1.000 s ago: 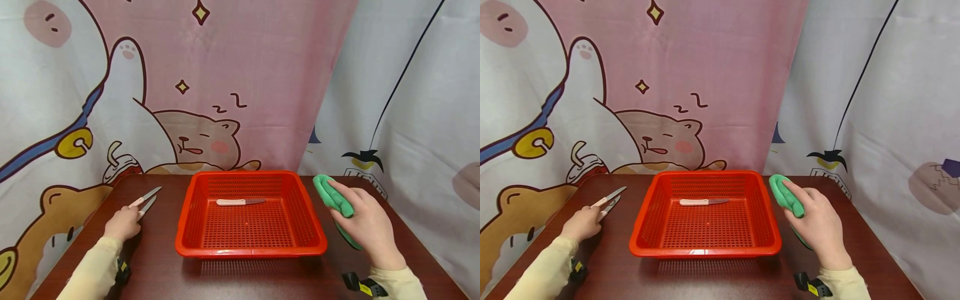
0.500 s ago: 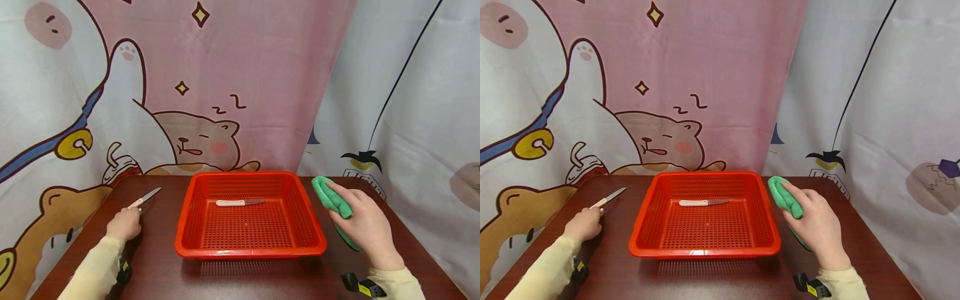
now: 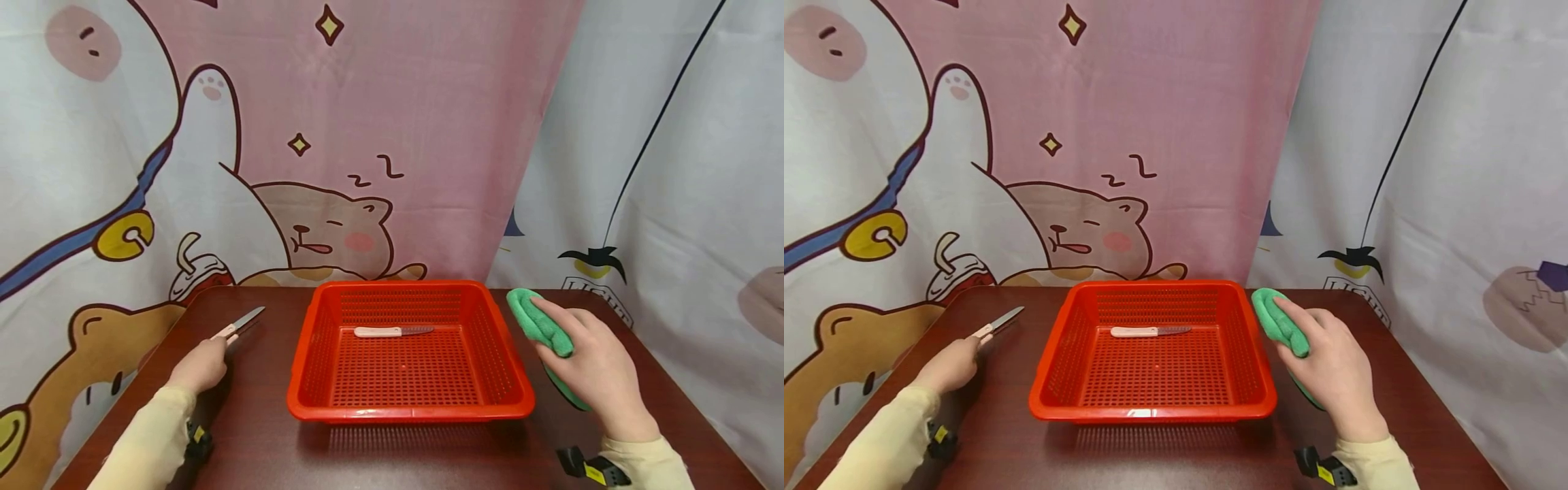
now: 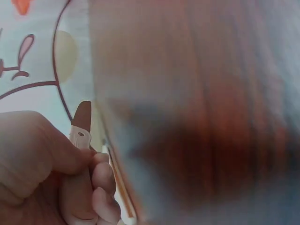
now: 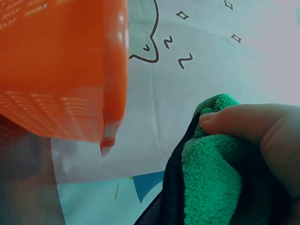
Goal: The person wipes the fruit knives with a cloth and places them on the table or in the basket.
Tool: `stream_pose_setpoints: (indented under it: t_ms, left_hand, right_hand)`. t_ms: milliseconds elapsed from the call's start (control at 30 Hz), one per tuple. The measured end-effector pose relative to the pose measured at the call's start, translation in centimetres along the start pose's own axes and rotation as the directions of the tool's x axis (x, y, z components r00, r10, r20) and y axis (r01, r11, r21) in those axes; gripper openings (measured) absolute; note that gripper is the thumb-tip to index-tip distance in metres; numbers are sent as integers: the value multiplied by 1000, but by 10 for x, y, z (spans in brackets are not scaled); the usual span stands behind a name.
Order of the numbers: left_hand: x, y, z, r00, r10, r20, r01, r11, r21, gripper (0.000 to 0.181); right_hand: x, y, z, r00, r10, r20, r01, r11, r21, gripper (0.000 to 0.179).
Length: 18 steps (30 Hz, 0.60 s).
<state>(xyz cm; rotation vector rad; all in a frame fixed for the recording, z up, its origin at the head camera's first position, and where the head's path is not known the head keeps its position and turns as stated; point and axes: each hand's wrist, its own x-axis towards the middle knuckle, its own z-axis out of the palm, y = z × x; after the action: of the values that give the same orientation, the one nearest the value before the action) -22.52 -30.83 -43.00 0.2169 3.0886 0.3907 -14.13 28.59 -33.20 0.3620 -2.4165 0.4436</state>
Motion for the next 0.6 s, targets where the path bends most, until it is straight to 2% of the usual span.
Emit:
stream_pose_setpoints:
  t_ms: [167, 300, 433, 600]
  left_hand:
    - [1, 10, -9, 996, 36, -77, -43, 996, -82, 25]
    - [0, 22, -19, 989, 73, -129, -91, 985, -143, 17]
    - [-3, 36, -32, 981, 113, -159, -143, 970, -198, 11]
    - [-8, 57, -45, 975, 132, -179, -180, 942, -285, 12]
  right_hand:
    - [4, -5, 0, 1000, -15, -9, 15, 1000, 3, 76]
    - [10, -11, 0, 999, -39, -21, 39, 999, 12, 73]
    - [15, -18, 0, 998, -64, -30, 64, 998, 26, 71]
    - [21, -27, 1, 995, -89, -37, 90, 995, 43, 71]
